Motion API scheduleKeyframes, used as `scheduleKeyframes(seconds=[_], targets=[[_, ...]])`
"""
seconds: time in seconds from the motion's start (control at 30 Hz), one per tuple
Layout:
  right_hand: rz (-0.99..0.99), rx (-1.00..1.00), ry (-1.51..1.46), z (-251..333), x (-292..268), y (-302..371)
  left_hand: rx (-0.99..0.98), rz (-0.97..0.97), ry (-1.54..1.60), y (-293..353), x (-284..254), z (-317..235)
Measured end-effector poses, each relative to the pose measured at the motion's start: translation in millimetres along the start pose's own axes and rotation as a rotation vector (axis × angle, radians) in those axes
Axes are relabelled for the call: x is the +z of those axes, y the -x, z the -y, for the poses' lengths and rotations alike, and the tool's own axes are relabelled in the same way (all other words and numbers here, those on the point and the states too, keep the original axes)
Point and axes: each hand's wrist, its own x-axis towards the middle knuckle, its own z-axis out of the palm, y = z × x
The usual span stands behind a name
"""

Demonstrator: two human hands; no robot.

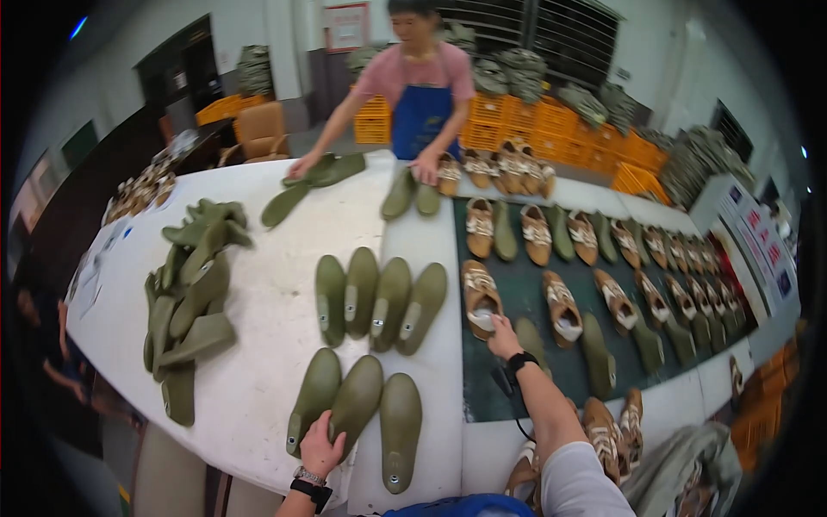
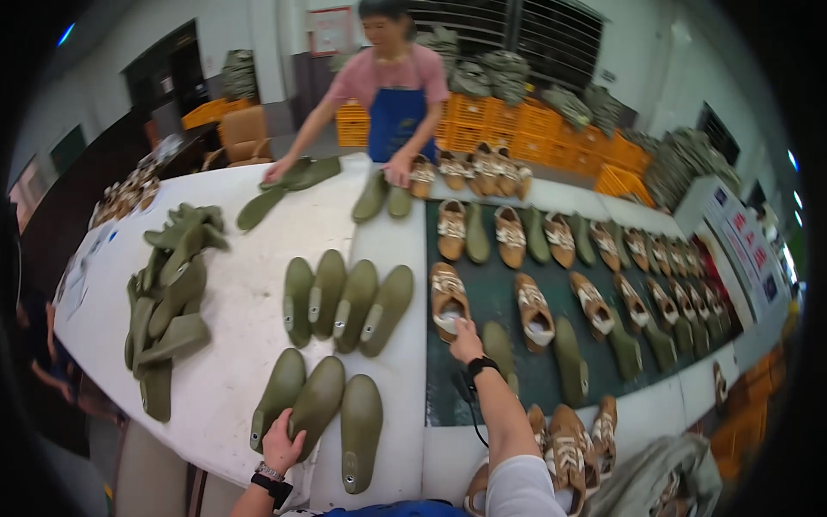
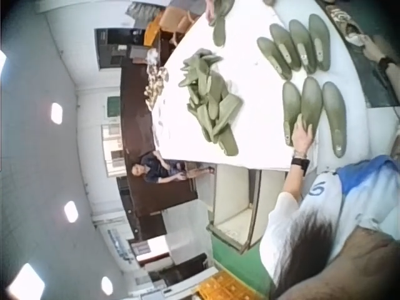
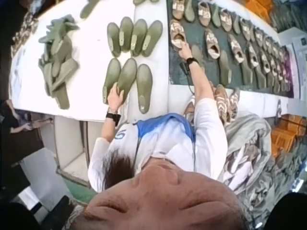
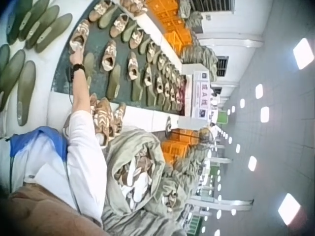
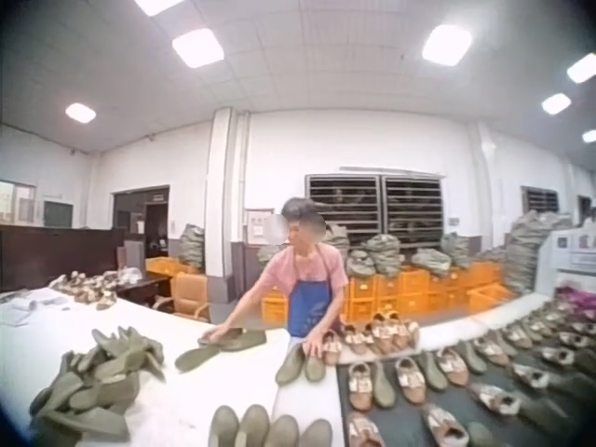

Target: The recorder is organizing shoes and shoe lasts on a production table, sorting them and placing them into large storage bags in a shoe manufacturing facility.

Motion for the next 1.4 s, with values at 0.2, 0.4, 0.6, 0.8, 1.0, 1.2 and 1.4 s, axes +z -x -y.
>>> scheduleKeyframes(seconds=[0.2, 0.4, 0.6, 0.8, 1.0, 1.2, 1.4], targets=[[0.594, -0.241, -0.099, 97, -17, 90, 0.022, 0.038, 0.005, -4, 9, 5], [0.821, -0.259, -0.008, 180, 11, 204, 0.388, 0.005, -0.429, -14, -21, 0], [0.767, -0.126, 0.04, 226, 7, 234, -0.066, 0.315, 0.118, -62, -24, 68], [0.577, 0.009, -0.121, 214, 46, 239, -0.243, 0.361, 0.456, -65, -4, 76], [0.471, 0.066, -0.294, 199, 34, 256, -0.207, 0.391, 0.377, -6, 9, 31], [0.244, -0.004, -0.25, 172, 22, 249, -0.047, 0.53, 0.432, 34, 44, -13], [0.23, 0.015, 0.279, 196, 2, 260, -0.133, 0.542, 0.487, -34, 9, 84]])
